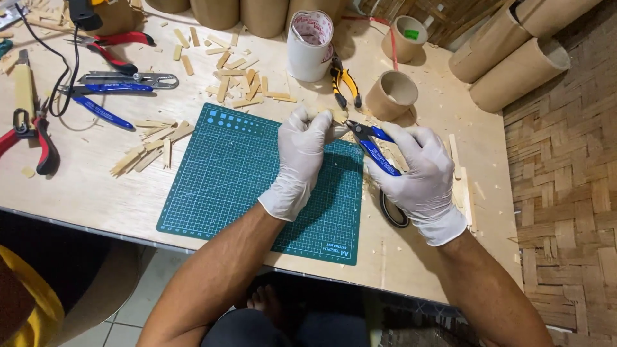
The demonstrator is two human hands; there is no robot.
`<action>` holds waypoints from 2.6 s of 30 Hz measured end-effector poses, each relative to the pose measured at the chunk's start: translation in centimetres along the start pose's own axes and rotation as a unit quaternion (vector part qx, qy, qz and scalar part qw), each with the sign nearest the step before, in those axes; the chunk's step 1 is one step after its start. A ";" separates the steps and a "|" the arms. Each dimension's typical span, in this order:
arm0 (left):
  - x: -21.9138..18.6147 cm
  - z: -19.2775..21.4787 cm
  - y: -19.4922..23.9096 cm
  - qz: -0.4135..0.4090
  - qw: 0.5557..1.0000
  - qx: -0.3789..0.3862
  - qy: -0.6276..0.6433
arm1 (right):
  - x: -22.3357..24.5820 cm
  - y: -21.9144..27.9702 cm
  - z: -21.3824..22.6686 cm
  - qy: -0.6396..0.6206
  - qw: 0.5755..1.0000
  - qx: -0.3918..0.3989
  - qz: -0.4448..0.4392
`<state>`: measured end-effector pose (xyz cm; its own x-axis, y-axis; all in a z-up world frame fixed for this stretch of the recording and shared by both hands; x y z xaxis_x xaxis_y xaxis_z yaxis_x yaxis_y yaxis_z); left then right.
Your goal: Trimming and shaping small wooden sticks using scissors and wire cutters on a cutting mat for handicraft assembly.
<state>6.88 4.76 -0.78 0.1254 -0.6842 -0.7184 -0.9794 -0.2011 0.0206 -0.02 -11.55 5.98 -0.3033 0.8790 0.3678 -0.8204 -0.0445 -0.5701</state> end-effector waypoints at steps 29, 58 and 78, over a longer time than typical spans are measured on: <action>0.0 0.2 0.5 -0.056 0.995 0.042 -0.068 | 0.4 0.3 0.3 0.026 0.995 -0.046 0.082; 0.0 -0.4 1.4 -0.063 0.982 0.058 -0.167 | -2.4 2.5 -1.1 0.078 0.988 -0.093 0.091; -1.1 -0.8 1.2 -0.075 0.977 0.019 -0.196 | -0.1 3.1 -0.8 -0.095 0.978 0.009 -0.183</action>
<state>5.71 4.67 0.60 0.2038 -0.3257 -0.9233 -0.9608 -0.2475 -0.1248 -2.21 -11.39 3.61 -0.0705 0.7329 0.6766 -0.8988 0.2475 -0.3617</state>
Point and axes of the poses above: each hand's wrist, its own y-axis away from the middle knuckle, its own z-axis out of the back of the hand, x = y × z, the point moved 1 cm from there along -y, towards the middle knuckle, and after that the axes turned 9 degrees about -z, right-handed, at the moved point
